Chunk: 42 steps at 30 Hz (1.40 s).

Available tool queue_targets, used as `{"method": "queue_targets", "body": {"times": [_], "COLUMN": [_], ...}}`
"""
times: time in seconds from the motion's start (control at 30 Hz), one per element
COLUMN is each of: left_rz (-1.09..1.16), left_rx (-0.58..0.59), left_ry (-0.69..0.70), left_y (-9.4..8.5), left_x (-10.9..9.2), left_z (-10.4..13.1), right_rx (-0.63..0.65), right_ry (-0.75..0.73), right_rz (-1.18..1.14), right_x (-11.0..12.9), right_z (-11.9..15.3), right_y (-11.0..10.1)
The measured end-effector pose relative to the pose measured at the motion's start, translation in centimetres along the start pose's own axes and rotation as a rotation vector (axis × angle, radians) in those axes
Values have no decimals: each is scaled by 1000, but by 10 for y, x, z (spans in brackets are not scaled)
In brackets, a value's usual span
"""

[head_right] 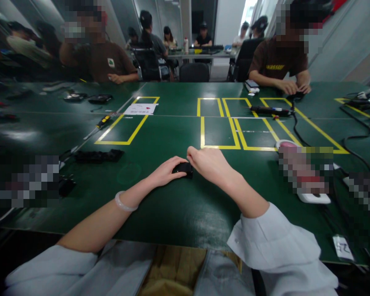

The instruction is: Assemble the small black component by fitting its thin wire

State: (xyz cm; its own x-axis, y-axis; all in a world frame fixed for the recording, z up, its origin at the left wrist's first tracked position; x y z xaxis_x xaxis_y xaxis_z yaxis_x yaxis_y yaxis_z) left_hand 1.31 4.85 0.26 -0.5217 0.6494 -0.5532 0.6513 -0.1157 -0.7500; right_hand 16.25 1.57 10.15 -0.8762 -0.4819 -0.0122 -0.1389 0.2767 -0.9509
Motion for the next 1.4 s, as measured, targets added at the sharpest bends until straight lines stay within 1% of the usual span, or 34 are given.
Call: {"method": "queue_targets", "body": {"times": [0.17, 0.43, 0.6, 0.73, 0.93, 1.03, 1.23, 1.4], "left_rz": [1, -9, 6, 3, -3, 4, 4, 3], "left_rx": [-3, 1, -2, -1, 11, 10, 8, 0], "left_ry": [4, -6, -10, -13, -20, -20, -28, -19], "left_y": [-1, 0, 1, 1, -1, -1, -1, -1], "left_x": [-1, -1, 1, 2, -1, -2, -1, -1], "left_z": [0, -1, 0, -1, -1, -1, -1, 0], "right_rx": [-29, -25, -36, -54, -16, 1, -26, -21], "right_ry": [-10, -2, -24, -12, 36, 41, 24, 47], "right_rz": [-83, 58, 9, -42, 49, 42, -38, 34], "right_x": [2, 4, 7, 10, 7, 6, 7, 7], "right_z": [1, 1, 2, 3, 2, 2, 3, 2], "right_y": [-3, 1, -1, -2, -1, -1, -2, -2]}}
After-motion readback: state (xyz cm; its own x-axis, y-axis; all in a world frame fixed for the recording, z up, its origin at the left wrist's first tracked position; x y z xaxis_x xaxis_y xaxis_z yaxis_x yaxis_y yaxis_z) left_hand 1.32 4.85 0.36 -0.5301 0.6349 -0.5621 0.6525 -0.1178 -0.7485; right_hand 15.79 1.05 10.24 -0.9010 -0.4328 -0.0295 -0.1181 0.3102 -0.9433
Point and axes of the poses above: each hand's wrist, its own z-axis away from the middle knuckle, its own y-axis out of the palm, x = y × z, the point moved 5 cm from there along -z, towards the middle knuckle, and after that the axes turned 11 degrees about -x, right-handed, at the moved point
